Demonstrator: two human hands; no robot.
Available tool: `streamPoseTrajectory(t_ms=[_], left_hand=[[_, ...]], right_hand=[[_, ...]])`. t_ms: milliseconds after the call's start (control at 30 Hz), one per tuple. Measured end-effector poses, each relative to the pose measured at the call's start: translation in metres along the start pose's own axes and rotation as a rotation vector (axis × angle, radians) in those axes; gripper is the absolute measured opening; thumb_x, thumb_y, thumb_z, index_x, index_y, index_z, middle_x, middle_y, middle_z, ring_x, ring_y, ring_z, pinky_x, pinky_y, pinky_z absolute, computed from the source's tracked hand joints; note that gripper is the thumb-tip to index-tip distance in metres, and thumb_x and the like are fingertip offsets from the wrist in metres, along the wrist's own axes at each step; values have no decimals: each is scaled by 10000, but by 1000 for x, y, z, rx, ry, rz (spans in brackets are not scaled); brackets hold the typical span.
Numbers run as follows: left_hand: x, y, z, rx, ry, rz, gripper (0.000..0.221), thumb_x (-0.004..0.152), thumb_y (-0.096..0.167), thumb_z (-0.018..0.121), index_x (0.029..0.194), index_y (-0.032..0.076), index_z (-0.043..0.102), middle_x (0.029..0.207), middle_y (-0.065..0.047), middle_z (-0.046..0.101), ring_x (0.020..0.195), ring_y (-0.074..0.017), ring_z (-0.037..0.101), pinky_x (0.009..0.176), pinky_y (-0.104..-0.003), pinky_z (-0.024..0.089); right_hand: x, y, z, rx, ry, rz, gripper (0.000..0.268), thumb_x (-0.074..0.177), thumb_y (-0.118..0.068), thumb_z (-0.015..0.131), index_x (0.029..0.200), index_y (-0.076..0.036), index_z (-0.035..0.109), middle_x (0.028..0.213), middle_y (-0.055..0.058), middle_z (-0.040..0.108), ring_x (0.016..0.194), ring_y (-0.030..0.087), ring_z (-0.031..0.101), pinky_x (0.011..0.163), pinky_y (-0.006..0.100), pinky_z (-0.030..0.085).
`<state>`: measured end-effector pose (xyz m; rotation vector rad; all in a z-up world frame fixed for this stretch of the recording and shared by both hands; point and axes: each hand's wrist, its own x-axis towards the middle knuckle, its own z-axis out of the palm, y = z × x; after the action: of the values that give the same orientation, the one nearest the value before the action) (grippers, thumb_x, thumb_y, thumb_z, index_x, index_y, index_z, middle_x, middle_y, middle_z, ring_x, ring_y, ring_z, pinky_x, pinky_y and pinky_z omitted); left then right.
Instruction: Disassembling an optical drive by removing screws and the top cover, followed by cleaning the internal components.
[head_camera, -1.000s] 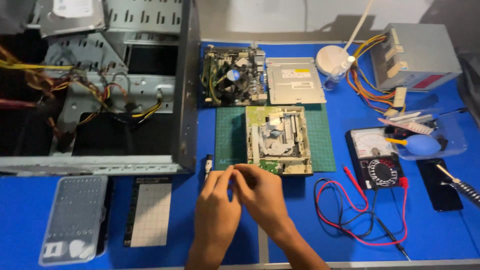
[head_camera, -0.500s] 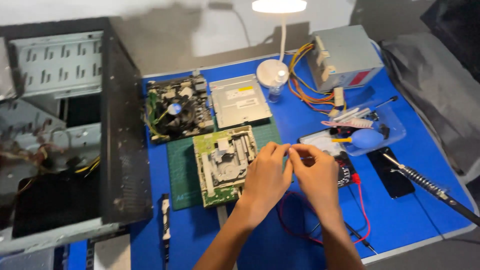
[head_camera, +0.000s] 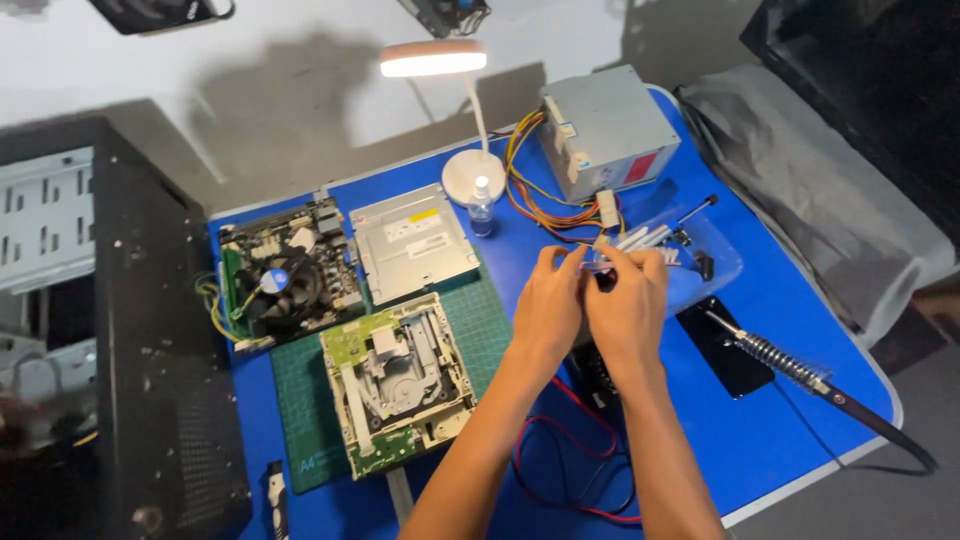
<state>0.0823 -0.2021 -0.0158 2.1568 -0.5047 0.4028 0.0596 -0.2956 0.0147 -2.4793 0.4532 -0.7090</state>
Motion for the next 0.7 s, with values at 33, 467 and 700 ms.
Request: streamPoseTrajectory(t_ms=[33,467,700], left_hand=[[2,1,-1,-3,-6,8,358,925,80,670,1283,81,658,1160,-156,582,945,-427,729,719,-496,635],[3,-7,12,-91,-221,-17,308,990,-1,578,1291,4,640,1161,-187,632,1094,-398,664,847,-435,597],[3,-51,54,-49,-224,-22,224,977,63,630,1177,122,713,1073,-22,642,1037,-180,659,813,-251,584]], right_hand=[[1,3,4,-2,7,7,349,791,-146,823,1133,-112,765,1009,86,567,1064,379,625,889,455,561],[14,7,0,12,-260,206,321,869,-212,757,1173,-111,756,1061,76,565,1150,330,617,931,387,564],[17,3,-7,-15,-351,246,407,879,-186,707,1285,-153,709,1164,120,565,1238,365,563,997,425,546]])
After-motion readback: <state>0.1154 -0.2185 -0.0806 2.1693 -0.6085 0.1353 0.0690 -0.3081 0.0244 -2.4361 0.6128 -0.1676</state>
